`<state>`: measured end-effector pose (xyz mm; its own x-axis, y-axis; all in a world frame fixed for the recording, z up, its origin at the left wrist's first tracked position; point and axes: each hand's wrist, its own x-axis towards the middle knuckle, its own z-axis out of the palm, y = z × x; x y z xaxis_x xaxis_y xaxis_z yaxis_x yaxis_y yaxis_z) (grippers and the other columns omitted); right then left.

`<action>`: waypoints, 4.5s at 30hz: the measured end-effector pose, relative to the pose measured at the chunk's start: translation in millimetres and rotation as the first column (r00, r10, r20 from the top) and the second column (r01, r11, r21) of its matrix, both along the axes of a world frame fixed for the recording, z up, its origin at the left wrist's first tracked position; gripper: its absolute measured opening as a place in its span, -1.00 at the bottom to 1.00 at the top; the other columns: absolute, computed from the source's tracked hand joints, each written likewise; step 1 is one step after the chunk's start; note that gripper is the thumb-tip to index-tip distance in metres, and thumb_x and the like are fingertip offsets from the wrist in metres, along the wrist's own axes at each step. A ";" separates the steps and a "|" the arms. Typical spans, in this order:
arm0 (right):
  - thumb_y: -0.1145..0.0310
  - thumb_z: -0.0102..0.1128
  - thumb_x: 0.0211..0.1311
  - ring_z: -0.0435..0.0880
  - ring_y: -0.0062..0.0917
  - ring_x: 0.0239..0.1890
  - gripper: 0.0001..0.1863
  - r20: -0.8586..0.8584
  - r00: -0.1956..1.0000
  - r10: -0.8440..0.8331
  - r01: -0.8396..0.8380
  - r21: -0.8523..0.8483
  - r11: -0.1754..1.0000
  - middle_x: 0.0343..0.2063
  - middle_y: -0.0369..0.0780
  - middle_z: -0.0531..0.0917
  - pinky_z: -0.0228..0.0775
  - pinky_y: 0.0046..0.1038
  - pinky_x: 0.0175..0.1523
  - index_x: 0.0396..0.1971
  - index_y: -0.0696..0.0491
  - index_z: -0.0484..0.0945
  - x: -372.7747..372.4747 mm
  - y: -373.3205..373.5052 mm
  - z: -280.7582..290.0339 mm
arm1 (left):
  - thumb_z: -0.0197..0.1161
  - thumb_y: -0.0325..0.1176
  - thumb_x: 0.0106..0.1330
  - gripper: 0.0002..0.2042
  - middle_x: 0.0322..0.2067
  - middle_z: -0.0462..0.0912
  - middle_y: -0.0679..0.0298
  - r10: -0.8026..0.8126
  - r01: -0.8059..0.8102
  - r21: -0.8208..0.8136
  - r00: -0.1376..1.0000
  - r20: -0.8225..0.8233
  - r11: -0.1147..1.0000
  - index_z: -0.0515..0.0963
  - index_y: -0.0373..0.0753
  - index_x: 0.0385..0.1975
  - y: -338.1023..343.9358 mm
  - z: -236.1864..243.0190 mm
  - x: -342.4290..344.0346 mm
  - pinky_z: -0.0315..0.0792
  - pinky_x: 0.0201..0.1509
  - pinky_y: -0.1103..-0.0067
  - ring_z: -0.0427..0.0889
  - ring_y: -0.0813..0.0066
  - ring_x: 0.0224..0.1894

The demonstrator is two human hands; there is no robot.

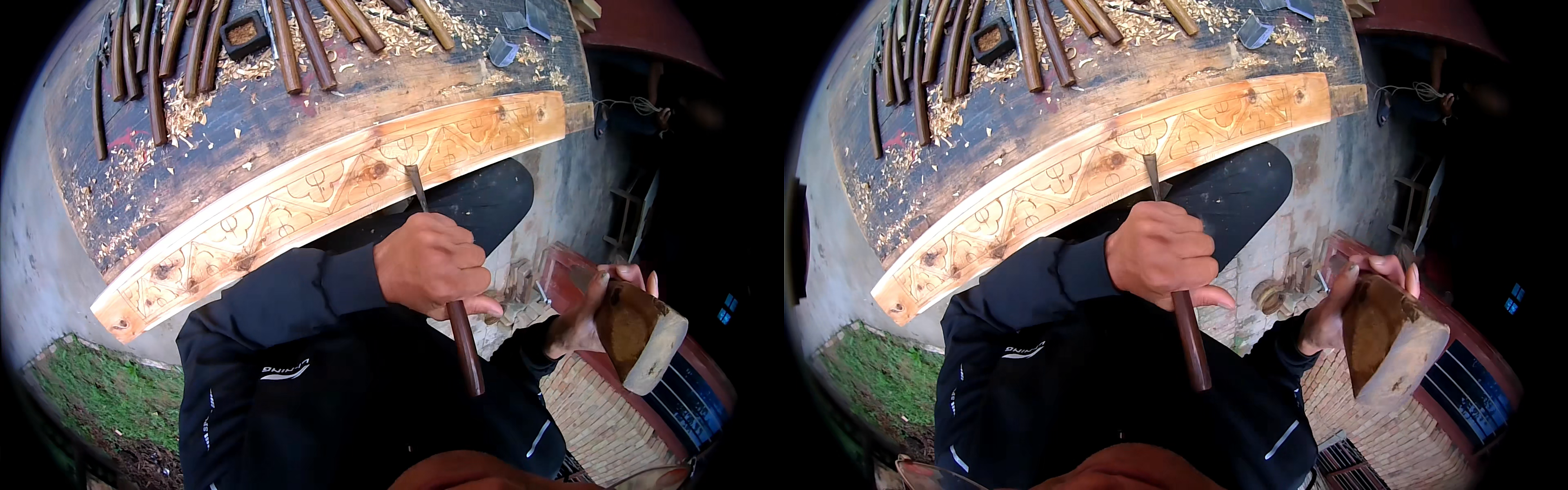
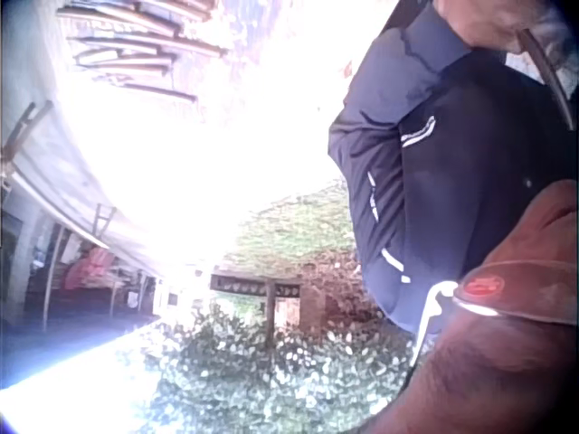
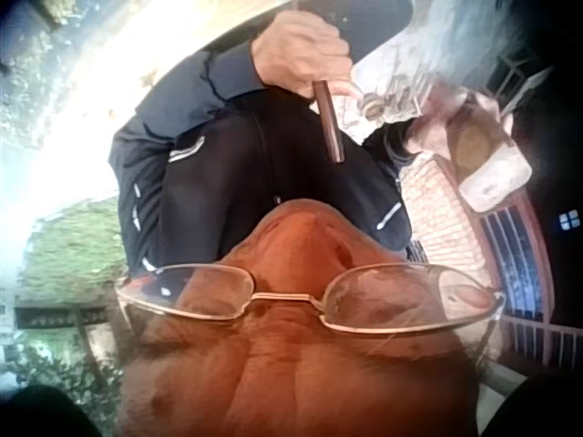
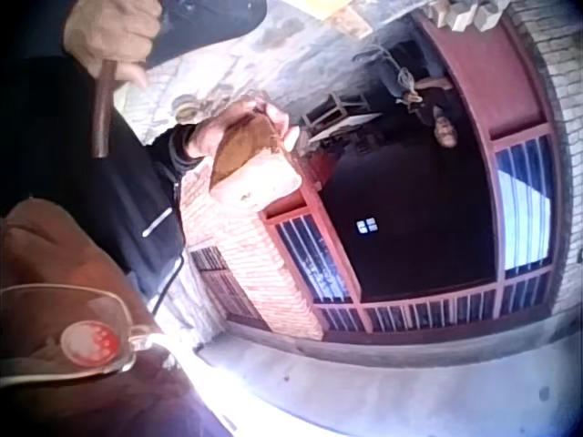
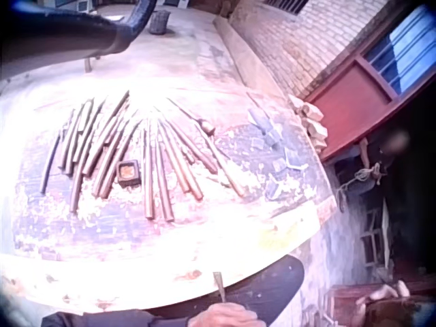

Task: The person carves a decorative pattern into a long wooden plank using a chisel and a wooden mallet. They repeatedly strike the chisel to remove wood shavings and refine the design along the plank's surface.

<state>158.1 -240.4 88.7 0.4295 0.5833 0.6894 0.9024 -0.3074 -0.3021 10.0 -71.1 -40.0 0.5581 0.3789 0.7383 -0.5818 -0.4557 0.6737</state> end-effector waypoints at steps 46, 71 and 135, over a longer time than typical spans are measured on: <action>0.18 0.27 0.35 0.63 -0.37 -0.08 -0.30 -0.054 0.998 -0.040 0.049 0.184 0.982 -0.07 -0.09 0.61 0.48 -0.35 0.11 0.31 0.28 0.25 25.4 4.4 28.7 | 0.59 -0.21 0.10 -0.48 -0.76 0.17 0.29 0.401 -0.433 -0.196 0.898 -0.184 0.880 0.26 -0.16 -0.76 -3.2 30.7 64.6 0.09 -0.67 0.43 0.26 0.31 -0.75; 0.45 0.26 0.25 0.62 -0.51 -0.45 -0.47 -0.950 -0.018 0.310 0.157 0.304 0.940 -0.29 -0.12 0.63 0.46 -0.52 -0.36 0.19 0.33 0.41 26.8 6.7 -85.6 | 0.50 -0.31 0.20 -0.57 -0.67 0.15 0.35 0.359 -0.102 0.577 0.865 -0.351 0.810 0.29 -0.12 -0.69 0.2 24.1 -27.3 0.08 -0.63 0.51 0.26 0.48 -0.68; 0.52 0.24 0.02 0.61 -0.47 -0.33 -0.75 -0.710 0.599 0.369 -0.068 0.415 0.907 -0.49 -0.23 0.63 0.28 -0.06 0.37 -0.25 0.21 0.49 12.2 13.6 -144.0 | 0.69 -0.08 -0.31 0.20 0.35 0.45 -0.03 0.598 -0.083 0.593 0.172 -0.783 0.801 0.22 -0.20 0.50 40.9 4.1 -56.3 0.64 -0.15 0.42 0.75 0.08 -0.05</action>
<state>170.3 -226.8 -55.3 0.7677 0.5500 0.3288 0.3205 0.1148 -0.9403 -46.3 -30.2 -35.9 0.7890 0.6099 -0.0739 0.5992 -0.7375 0.3116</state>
